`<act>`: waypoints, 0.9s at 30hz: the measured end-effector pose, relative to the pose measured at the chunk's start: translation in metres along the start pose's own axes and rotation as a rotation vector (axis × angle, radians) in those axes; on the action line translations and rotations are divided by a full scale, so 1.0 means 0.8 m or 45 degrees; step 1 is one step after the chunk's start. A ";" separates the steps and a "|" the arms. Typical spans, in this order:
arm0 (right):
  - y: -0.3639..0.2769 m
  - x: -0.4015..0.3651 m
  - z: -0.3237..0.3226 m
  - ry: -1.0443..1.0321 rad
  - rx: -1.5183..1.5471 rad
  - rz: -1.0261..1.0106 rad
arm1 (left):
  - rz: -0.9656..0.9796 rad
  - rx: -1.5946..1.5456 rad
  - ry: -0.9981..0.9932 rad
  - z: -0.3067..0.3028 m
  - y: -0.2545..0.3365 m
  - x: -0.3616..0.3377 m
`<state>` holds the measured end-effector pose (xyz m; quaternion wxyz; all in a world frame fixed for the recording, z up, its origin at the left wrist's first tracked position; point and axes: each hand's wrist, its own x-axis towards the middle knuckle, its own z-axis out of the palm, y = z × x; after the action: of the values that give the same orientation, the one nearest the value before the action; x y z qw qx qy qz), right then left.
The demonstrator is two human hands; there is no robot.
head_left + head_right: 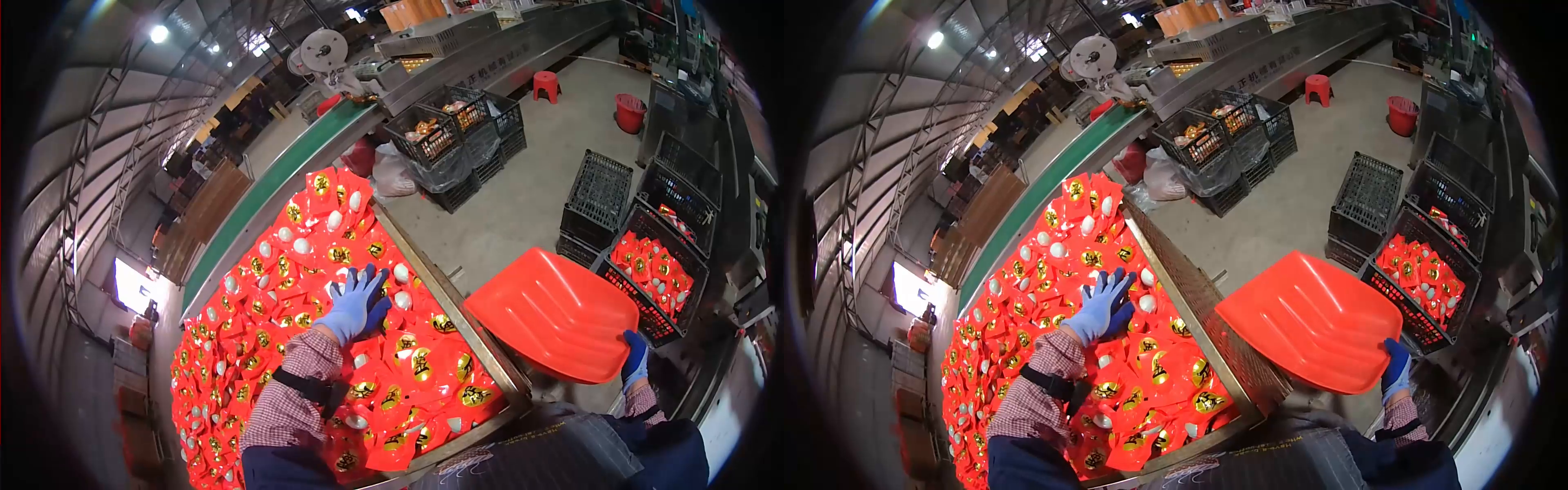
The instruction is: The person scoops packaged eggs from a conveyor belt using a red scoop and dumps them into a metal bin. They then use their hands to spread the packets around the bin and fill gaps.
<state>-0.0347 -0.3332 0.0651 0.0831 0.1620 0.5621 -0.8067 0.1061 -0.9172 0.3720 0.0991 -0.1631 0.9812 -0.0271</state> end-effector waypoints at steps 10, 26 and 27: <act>0.001 0.004 -0.045 -0.011 -0.011 0.078 | 0.240 -0.080 -0.016 -0.024 0.035 -0.157; -0.010 0.008 -0.015 -0.075 -0.024 -0.011 | -0.243 -1.444 0.494 -0.110 0.029 -0.056; -0.014 0.002 -0.006 -0.035 -0.078 -0.034 | -0.110 -1.344 0.505 -0.085 0.016 -0.028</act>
<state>-0.0389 -0.3244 0.0726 0.0851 0.1408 0.5873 -0.7925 0.1093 -0.8966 0.4420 -0.1832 -0.2224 0.8540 0.4331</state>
